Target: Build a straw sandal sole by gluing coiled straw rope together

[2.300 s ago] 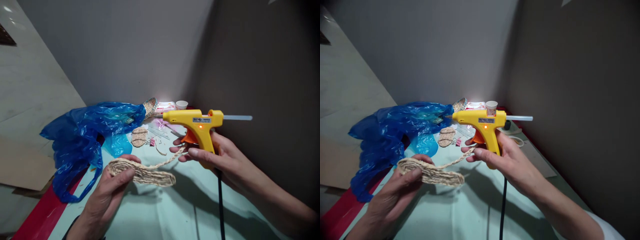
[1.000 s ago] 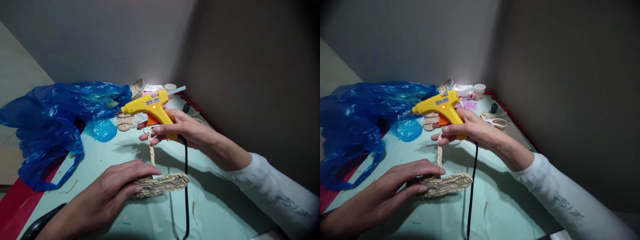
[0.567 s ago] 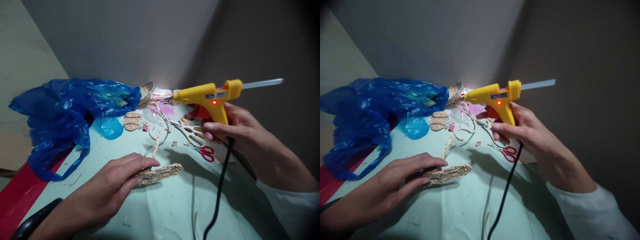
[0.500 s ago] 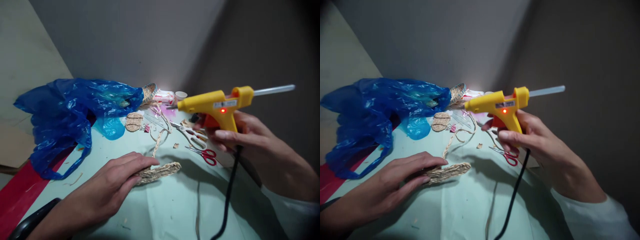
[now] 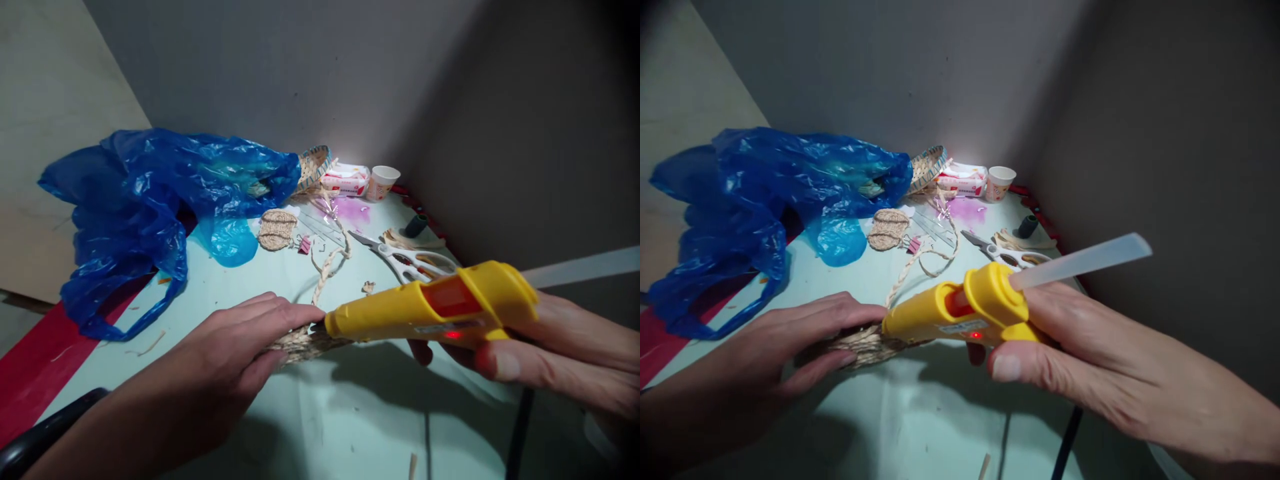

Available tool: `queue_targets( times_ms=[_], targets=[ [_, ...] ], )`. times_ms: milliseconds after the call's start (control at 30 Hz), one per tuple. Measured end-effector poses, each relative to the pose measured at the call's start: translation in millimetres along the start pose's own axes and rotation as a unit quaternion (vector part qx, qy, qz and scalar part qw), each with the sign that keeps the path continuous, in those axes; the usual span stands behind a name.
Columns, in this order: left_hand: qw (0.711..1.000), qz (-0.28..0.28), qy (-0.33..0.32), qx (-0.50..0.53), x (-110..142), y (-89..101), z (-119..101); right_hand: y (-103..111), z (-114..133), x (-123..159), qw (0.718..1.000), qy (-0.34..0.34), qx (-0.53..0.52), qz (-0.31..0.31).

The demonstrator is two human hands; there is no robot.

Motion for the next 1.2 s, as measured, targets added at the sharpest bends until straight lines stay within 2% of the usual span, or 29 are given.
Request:
queue_targets(
  times_ms=[167,467,600,800,967,1100,1200],
  targets=[
    [1.000,0.002,0.002,-0.026,-4,1.8,-2,-8,7,-2,0.999,0.021,0.013,0.029],
    [0.999,0.002,0.020,-0.049,-3,1.8,-6,-6,10,-3,0.999,0.037,0.017,0.017],
    [0.999,0.004,0.010,-0.035,-5,1.0,-7,-8,11,-7,0.999,0.023,0.005,0.026],
    [0.996,-0.009,0.035,-0.085,6,-1.9,4,-7,19,-10,0.999,0.038,0.001,0.023],
    [0.996,0.009,0.032,-0.087,10,-6.5,6,-9,24,-11,0.998,0.052,-0.009,0.031],
    [0.996,0.001,0.023,-0.087,5,-3.4,2,-13,23,-13,0.997,0.040,-0.036,0.054],
    [0.995,-0.005,0.011,-0.094,3,-3.1,-2,-12,24,-14,0.997,0.042,-0.040,0.050]
  ],
)
Point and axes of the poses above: each hand's wrist, its own x-axis away from the middle knuckle, its own y-axis out of the back of the hand, z = x × y, the point moved 10 cm from there along -x, towards the middle knuckle, and after that the axes turned 4 degrees about x, right-handed, at the moved point
